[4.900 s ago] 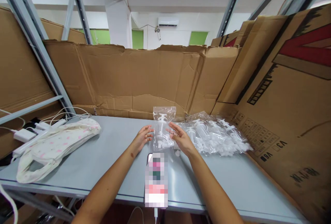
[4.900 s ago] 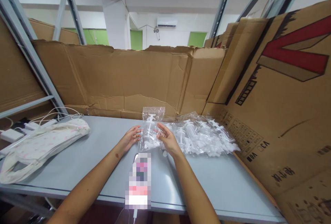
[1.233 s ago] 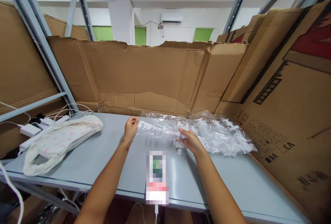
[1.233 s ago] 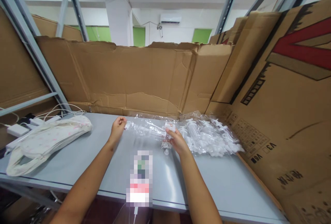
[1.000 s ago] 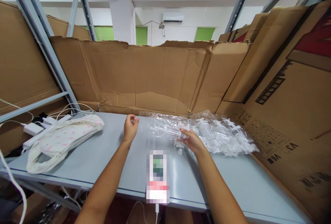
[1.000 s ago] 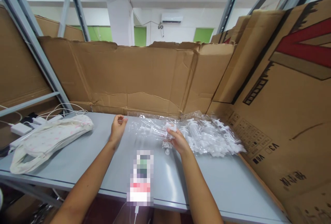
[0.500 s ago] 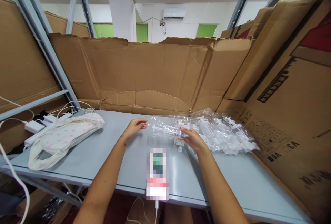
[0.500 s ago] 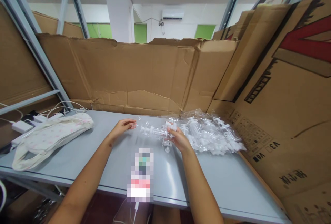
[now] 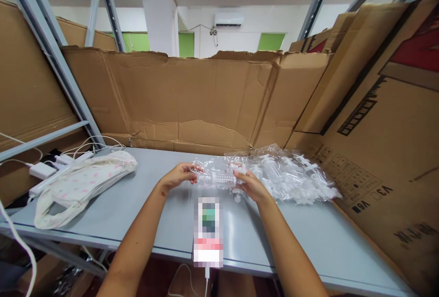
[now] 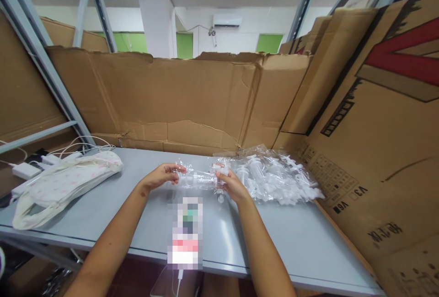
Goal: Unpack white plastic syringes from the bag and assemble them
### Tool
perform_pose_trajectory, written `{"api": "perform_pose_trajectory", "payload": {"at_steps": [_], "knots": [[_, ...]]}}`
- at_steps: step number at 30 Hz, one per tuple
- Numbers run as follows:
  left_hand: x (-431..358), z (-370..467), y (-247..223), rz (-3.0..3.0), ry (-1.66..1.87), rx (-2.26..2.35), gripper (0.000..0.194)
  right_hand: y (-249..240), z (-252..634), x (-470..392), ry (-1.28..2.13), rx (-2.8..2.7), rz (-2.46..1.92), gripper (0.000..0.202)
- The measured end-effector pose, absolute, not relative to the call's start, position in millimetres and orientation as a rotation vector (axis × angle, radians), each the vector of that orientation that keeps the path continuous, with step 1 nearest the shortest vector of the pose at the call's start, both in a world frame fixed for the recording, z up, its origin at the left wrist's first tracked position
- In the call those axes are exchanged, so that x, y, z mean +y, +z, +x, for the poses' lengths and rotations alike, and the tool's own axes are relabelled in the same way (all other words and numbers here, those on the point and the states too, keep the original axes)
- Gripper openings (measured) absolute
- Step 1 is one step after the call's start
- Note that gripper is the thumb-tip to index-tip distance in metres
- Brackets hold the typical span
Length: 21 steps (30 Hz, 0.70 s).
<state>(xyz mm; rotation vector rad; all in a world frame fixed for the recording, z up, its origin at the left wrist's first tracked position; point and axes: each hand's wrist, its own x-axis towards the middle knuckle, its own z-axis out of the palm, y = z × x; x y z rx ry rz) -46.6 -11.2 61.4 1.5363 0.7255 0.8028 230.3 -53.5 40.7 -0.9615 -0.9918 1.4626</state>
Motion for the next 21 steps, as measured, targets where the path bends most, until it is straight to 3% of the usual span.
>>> {"api": "perform_pose_trajectory", "payload": {"at_steps": [10, 16, 21], "knots": [[-12.5, -38.7, 57.6, 1.725, 0.706, 0.889, 0.025, 34.3, 229.0, -49.1, 1.442, -0.943, -0.913, 0.043], [-8.8, -38.0, 59.8, 1.946, 1.537, 1.045, 0.019, 33.1, 238.0, -45.1, 1.417, -0.825, -0.886, 0.042], [-1.7, -48.5, 61.2, 1.862, 1.792, 1.028, 0.021, 36.8, 247.5, -44.5, 1.407, -0.748, -0.842, 0.04]]}}
